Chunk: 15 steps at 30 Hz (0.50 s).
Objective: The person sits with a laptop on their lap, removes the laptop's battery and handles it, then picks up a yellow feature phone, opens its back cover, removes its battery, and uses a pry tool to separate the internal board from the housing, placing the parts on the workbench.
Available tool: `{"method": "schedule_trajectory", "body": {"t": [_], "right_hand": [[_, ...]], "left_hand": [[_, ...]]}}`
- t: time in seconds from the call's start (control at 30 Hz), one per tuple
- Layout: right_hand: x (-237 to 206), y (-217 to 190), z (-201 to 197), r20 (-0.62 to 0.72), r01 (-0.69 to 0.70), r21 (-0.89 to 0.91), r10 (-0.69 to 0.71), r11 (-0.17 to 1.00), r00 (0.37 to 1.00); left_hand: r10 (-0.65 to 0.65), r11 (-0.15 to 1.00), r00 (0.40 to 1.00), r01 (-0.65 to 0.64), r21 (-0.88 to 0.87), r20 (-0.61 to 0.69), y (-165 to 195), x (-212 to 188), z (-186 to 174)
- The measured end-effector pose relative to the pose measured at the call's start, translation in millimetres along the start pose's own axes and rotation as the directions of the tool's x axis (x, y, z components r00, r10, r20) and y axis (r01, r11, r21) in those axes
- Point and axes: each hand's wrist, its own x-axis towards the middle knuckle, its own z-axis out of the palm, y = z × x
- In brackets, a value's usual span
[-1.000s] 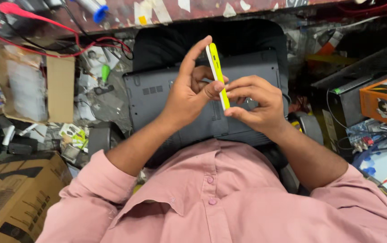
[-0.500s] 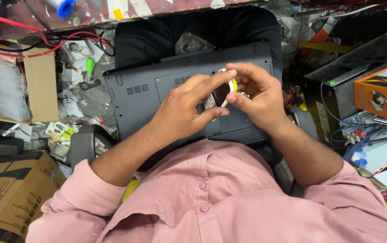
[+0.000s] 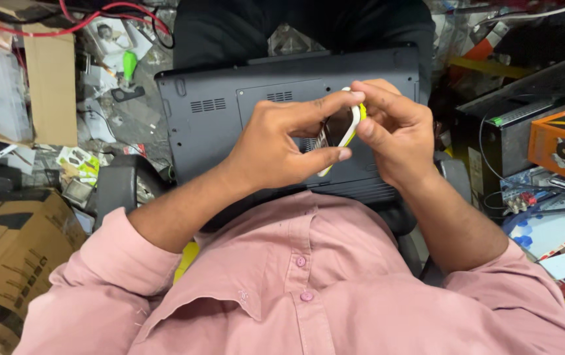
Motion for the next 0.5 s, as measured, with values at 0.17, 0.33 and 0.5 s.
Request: {"method": "schedule_trajectory", "body": {"t": [0.17, 0.33, 0.5], "right_hand": [[-0.8, 2.0, -4.9, -0.003, 0.057, -0.065, -0.057, 0.996, 0.998], [-1.1, 5.3, -3.6, -0.022, 0.083, -0.022, -0.084, 0.996, 0.996], [-2.6, 4.1, 1.6, 0.003, 0.148, -0.151, -0.149, 0.977, 0.989]], "left_hand": [[-0.169, 0.985, 0.985, 0.170, -0.032, 0.036, -2.1, -1.9, -1.5], [-0.114, 0.972, 0.993, 0.116, -0.205, 0.023, -3.4, -4.0, -0.2], [-0.099, 0.993, 0.995, 0.099, -0.068, 0.006, -4.8, -3.8, -0.6]]}}
